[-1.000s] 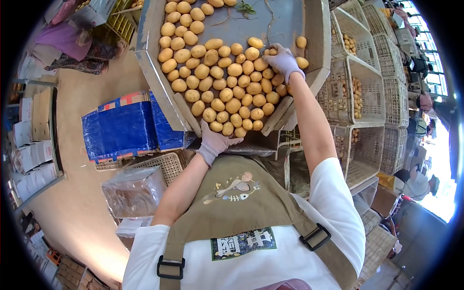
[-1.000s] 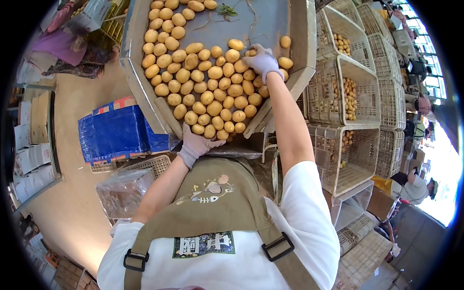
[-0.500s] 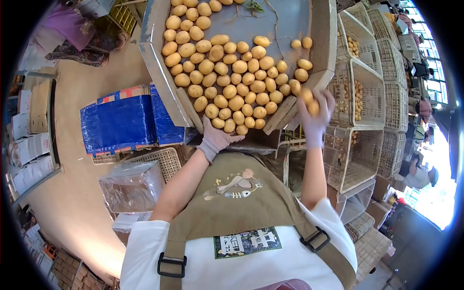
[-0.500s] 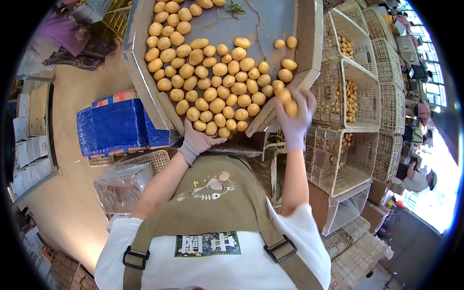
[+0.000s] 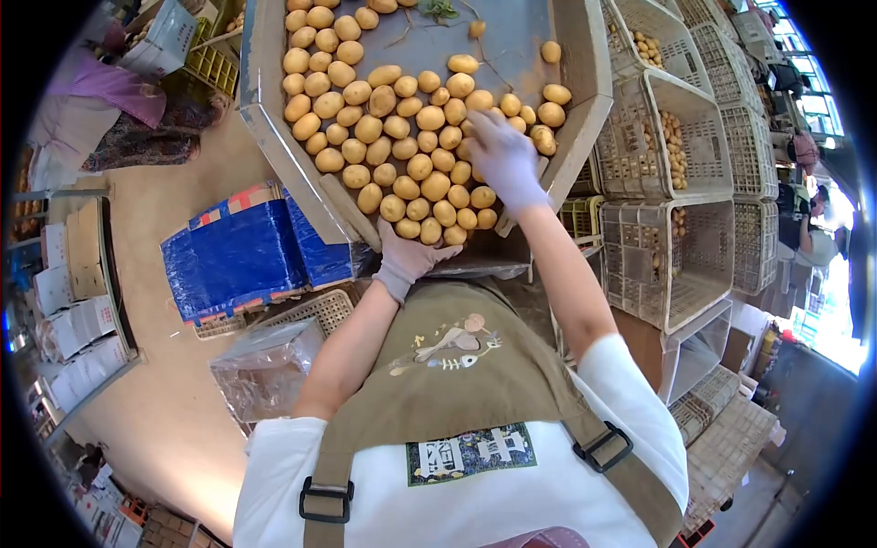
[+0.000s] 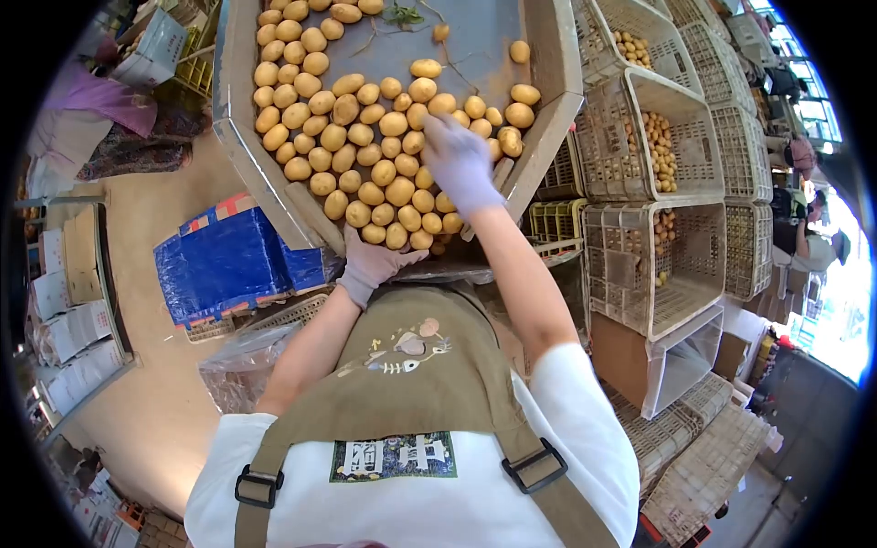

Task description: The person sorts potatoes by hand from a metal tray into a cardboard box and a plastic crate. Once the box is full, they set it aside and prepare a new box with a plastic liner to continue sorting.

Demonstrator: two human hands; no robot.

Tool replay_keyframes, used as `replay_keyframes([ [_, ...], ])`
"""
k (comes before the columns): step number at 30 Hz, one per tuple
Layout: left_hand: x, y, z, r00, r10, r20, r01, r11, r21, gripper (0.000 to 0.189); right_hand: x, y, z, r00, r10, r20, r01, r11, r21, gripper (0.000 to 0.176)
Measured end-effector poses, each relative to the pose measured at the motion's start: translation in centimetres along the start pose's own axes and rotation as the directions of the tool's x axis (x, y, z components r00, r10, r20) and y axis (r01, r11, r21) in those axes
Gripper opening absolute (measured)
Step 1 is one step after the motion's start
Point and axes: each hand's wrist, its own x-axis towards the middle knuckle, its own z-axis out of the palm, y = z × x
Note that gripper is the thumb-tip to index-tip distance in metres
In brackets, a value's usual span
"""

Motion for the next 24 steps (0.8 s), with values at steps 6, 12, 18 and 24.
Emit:
replay_keyframes([
  [6,-0.3,-0.1,1.7,0.991,0.018,-0.13,0.004,0.987,0.163,0.084,9.3,-1.5,6.1,0.875,0.265,0.404,-0.182,0.955,-0.233,0.042],
  [12,-0.3,0.0,0.2,0.992,-0.059,-0.111,0.037,0.981,-0.19,0.086,8.3,0.1,5.0,0.939,0.294,0.178,-0.323,0.931,0.168,0.038],
  [18,-0.2,0.2,0.5,0.974,-0.102,-0.203,0.062,0.978,-0.197,0.088,5.1,8.3,-3.6,0.81,0.456,0.369,-0.264,0.845,-0.465,0.03],
  [24,0.2,0.2,1.1,0.982,-0.081,-0.168,0.052,0.984,-0.172,0.09,6.2,8.3,-1.3,0.692,0.454,0.561,0.175,0.648,-0.741,0.03],
])
